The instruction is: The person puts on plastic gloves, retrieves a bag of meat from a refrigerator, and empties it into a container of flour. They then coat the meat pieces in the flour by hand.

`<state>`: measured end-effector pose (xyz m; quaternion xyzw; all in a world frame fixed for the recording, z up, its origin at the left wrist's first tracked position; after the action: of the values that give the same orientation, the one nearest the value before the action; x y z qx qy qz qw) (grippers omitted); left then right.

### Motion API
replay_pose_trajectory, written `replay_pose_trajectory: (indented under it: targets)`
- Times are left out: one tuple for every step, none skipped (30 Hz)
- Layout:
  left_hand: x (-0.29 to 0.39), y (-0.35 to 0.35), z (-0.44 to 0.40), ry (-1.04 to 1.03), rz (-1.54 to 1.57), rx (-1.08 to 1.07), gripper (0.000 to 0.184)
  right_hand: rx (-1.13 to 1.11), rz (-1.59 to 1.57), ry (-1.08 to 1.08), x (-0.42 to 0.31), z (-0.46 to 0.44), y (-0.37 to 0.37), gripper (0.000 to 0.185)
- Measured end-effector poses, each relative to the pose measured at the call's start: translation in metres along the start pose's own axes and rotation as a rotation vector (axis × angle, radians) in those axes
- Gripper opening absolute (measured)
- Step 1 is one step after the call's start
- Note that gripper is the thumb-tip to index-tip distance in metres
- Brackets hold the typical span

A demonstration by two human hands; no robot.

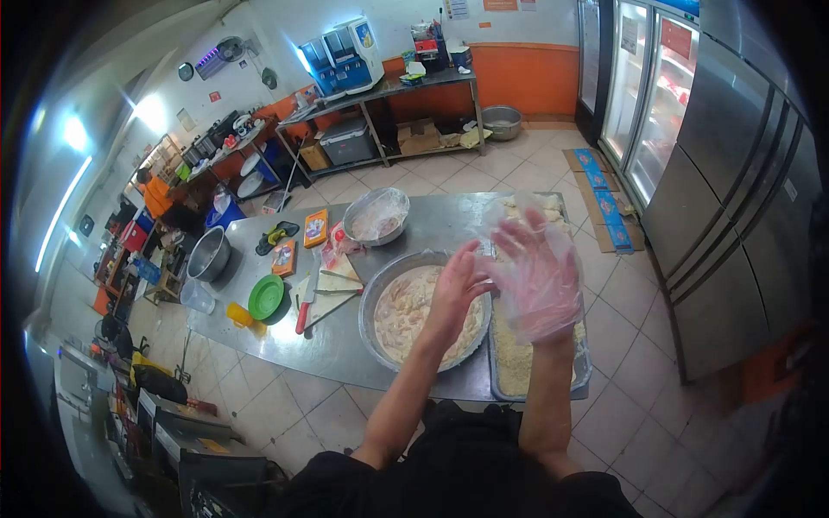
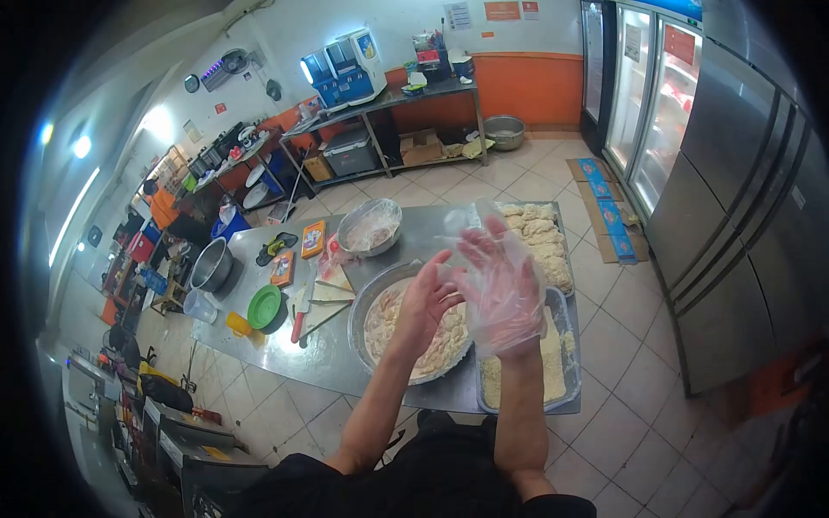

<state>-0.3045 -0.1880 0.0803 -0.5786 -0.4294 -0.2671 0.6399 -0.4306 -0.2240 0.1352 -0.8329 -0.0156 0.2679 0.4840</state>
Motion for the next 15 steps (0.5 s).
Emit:
replay_pose_trajectory:
  targets:
    - [-0.001, 0.005, -0.001, -0.001, 0.002, 0.0, 0.033, -0.001, 0.001, -0.001, 0.002, 0.001, -0.003, 0.083]
    - [-0.003, 0.008, -0.003, -0.01, 0.002, -0.032, 0.033, -0.011, -0.021, -0.045, 0.007, 0.003, -0.007, 0.084]
    - [-0.004, 0.011, -0.006, -0.019, 0.001, -0.066, 0.034, -0.02, -0.044, -0.087, 0.009, 0.004, -0.01, 0.085]
    - [-0.005, 0.015, -0.009, -0.019, -0.001, -0.069, 0.034, -0.021, -0.044, -0.084, 0.009, 0.005, -0.012, 0.085]
    - [-0.003, 0.022, -0.011, -0.062, -0.051, -0.018, 0.031, -0.016, -0.028, -0.1, 0.009, 0.006, -0.014, 0.087]
    - [0.002, 0.025, -0.011, -0.106, -0.102, 0.033, 0.027, -0.012, -0.011, -0.117, 0.009, 0.007, -0.016, 0.089]
    - [0.004, 0.024, -0.01, -0.108, -0.102, 0.031, 0.027, -0.014, -0.01, -0.116, 0.008, 0.007, -0.019, 0.089]
    - [0.005, 0.021, -0.006, -0.109, -0.103, 0.021, 0.026, -0.006, -0.032, -0.12, 0.007, 0.008, -0.021, 0.09]
    - [0.007, 0.019, -0.004, -0.111, -0.105, 0.012, 0.024, 0.001, -0.055, -0.125, 0.006, 0.009, -0.023, 0.091]
    - [0.006, 0.019, -0.004, -0.11, -0.105, 0.013, 0.024, 0.002, -0.055, -0.126, 0.005, 0.01, -0.024, 0.091]
    - [0.007, 0.022, -0.004, -0.156, -0.194, 0.041, 0.023, -0.026, -0.059, -0.137, 0.004, 0.012, -0.026, 0.092]
    - [0.008, 0.025, -0.003, -0.201, -0.285, 0.071, 0.023, -0.054, -0.063, -0.148, 0.004, 0.013, -0.028, 0.092]
    - [0.006, 0.028, -0.005, -0.2, -0.285, 0.074, 0.023, -0.054, -0.064, -0.151, 0.005, 0.014, -0.026, 0.092]
    - [0.006, 0.031, -0.008, -0.251, -0.313, 0.082, 0.022, -0.064, -0.016, -0.182, 0.008, 0.014, -0.024, 0.091]
    - [0.008, 0.032, -0.009, -0.301, -0.342, 0.088, 0.021, -0.075, 0.034, -0.212, 0.011, 0.015, -0.022, 0.089]
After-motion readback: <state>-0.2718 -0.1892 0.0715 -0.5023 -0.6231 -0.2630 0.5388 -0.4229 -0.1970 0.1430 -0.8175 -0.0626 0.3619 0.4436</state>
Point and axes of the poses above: each hand's wrist, its own z-axis away from the middle knuckle, its own y-axis out of the back of the hand, x = y × z, the point moved 6 cm from there along -z, towards the middle knuckle, and after that the axes turned 7 degrees about -z, right-handed, at the moved point
